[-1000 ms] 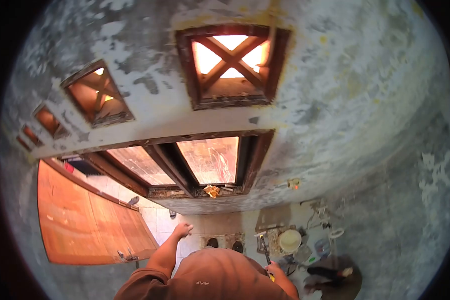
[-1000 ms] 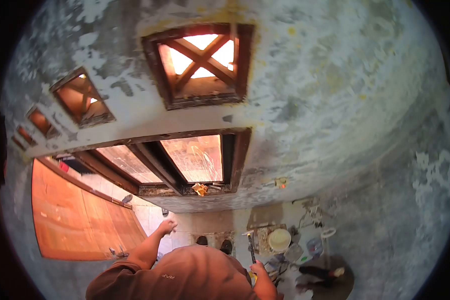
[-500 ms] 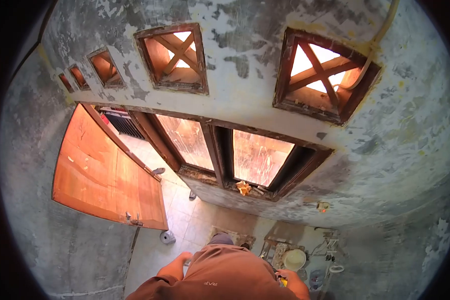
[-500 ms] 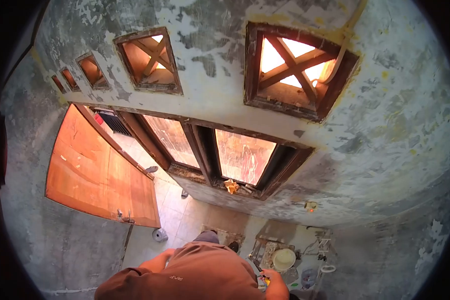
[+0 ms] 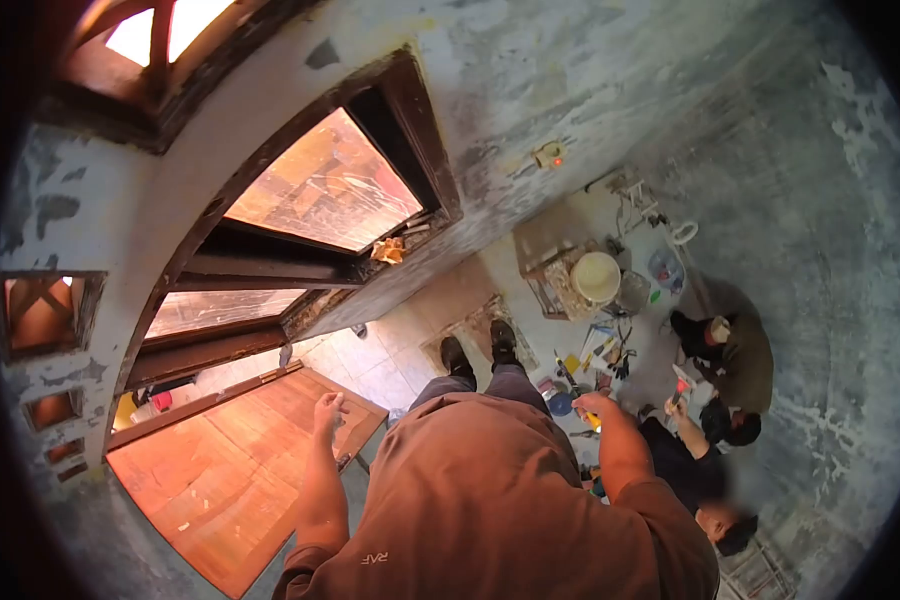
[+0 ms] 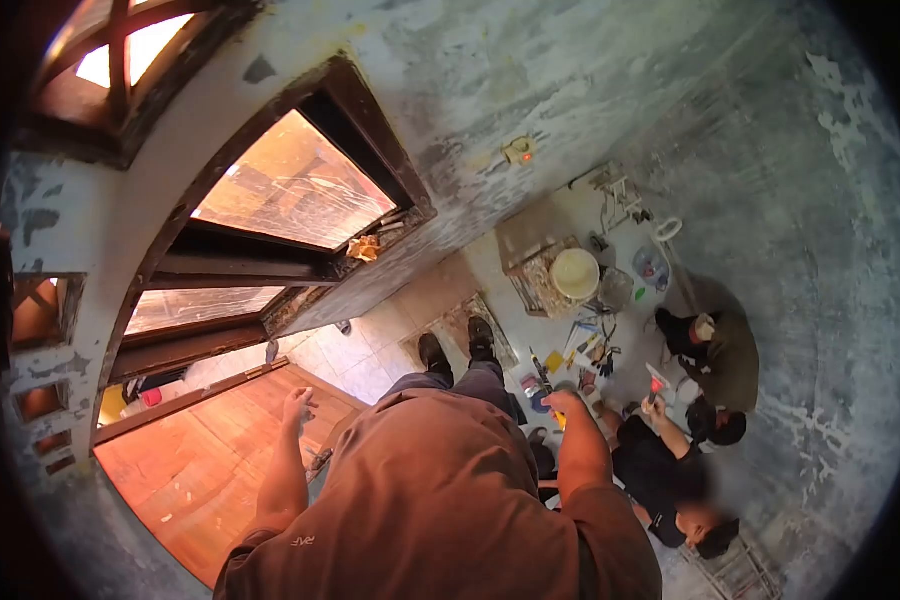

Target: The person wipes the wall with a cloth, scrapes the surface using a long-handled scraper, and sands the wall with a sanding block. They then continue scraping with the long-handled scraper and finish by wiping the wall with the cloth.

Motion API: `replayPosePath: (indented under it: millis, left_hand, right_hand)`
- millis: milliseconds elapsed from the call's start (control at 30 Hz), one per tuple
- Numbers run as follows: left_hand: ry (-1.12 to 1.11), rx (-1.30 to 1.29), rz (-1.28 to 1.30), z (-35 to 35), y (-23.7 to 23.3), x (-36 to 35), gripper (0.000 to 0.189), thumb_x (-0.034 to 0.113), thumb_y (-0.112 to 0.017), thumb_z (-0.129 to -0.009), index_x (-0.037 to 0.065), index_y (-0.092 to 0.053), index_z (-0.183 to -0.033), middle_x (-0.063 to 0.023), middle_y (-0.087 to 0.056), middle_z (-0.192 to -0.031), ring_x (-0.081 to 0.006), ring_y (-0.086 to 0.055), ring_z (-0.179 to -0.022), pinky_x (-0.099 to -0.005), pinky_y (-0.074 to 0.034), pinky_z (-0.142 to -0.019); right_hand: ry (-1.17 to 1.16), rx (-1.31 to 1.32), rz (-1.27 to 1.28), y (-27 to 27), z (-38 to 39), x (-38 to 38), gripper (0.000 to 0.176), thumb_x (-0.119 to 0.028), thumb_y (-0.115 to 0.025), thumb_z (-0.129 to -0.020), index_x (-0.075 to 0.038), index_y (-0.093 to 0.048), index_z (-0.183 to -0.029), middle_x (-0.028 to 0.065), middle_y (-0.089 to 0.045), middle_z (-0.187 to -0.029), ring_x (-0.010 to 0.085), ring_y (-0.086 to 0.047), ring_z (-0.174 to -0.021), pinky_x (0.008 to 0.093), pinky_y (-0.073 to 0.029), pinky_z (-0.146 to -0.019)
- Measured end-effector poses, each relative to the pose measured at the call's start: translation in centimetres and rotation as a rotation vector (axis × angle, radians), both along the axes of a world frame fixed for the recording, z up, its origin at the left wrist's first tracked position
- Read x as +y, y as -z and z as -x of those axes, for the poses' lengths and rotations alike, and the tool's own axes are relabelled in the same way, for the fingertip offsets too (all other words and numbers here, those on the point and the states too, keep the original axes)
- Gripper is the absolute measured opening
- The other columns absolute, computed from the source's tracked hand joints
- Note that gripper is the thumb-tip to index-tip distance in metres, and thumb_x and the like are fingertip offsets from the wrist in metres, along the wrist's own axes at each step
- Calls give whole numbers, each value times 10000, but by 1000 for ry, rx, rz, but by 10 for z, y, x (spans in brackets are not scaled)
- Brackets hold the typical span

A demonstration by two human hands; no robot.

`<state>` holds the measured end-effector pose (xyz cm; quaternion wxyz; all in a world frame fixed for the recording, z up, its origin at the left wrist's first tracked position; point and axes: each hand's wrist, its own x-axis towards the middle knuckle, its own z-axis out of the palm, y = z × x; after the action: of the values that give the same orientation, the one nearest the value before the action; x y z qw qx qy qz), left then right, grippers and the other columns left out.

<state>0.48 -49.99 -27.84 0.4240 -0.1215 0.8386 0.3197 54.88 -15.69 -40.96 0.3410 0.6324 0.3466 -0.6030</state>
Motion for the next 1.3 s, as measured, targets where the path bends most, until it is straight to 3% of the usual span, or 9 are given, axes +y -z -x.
replayPosePath:
  millis: [233, 367, 400, 467, 633, 833, 1000, 1133, 1300]
  left_hand:
    - [95, -5, 3, -7, -18, 24, 224, 265, -603, -895, 66, -591, -998, -31, -590, -699, -100, -545, -564, -248, -396, -447]
    - [183, -104, -44, -18, -11, 18, 236, 241, -615, -890, 35, -589, -1003, -43, -595, -676, -89, -503, -509, -226, -370, -419]
    - [182, -95, -23, -21, -10, 16, 244, 245, -616, -890, 33, -590, -1009, -46, -595, -667, -89, -484, -483, -226, -368, -409]
    - [191, -89, 1, -26, -10, 12, 252, 249, -617, -890, 31, -590, -1015, -48, -595, -657, -89, -465, -456, -227, -367, -399]
    - [129, -105, 77, -25, -10, 5, 266, 250, -621, -886, 35, -589, -1040, -50, -589, -636, -88, -423, -402, -236, -362, -369]
    - [164, -133, 7, -27, -4, 34, 283, 272, -621, -881, 44, -585, -1046, -50, -590, -656, -89, -438, -429, -246, -376, -391]
    - [230, -86, -22, -33, 0, 71, 290, 287, -613, -884, 55, -580, -1056, -40, -595, -680, -91, -452, -451, -252, -389, -414]
    - [201, -52, -45, -37, -2, 81, 289, 273, -616, -883, 55, -574, -1068, -37, -593, -675, -92, -449, -443, -250, -386, -411]
    - [146, -114, -41, -36, 7, 52, 296, 253, -614, -888, 27, -566, -1074, -61, -593, -669, -98, -440, -423, -250, -358, -379]
  right_hand:
    - [306, -115, 98, -2, -48, -22, 295, -330, -673, -824, -106, -555, -978, 50, -512, -624, 169, -492, -473, 327, -400, -415]
    - [619, -94, 54, 0, -75, -24, 757, -746, -492, -780, -108, -564, -1180, 104, -550, -698, 205, -494, -503, 348, -420, -476]
    - [628, -99, 54, 0, -84, -26, 757, -746, -492, -780, -108, -564, -1180, 104, -550, -698, 205, -494, -503, 348, -420, -476]
    - [1238, 93, 67, -1, -105, -32, 1027, -892, -284, -707, -116, -453, -1358, 155, -568, -804, 197, -483, -600, 328, -433, -540]
    - [1561, 248, -2, -37, -105, 1, 1186, -969, -297, -569, -95, -442, -1356, 193, -541, -1020, 200, -459, -654, 318, -441, -557]
    - [1794, 587, 90, -20, -106, 43, 978, -841, -539, -623, -12, -529, -1142, 180, -540, -1001, 221, -528, -654, 312, -487, -570]
    - [1935, 479, 141, 12, -110, 63, 359, -300, -569, -790, 13, -554, -966, 149, -567, -875, 243, -556, -638, 324, -485, -544]
    - [1829, 389, -169, 18, -92, 56, 176, -242, -565, -727, -126, -434, -709, 104, -582, -799, 282, -584, -612, 391, -490, -536]
    - [1737, 419, -153, 29, -93, 49, 160, -242, -538, -754, -137, -432, -700, 137, -610, -848, 308, -631, -727, 484, -519, -598]
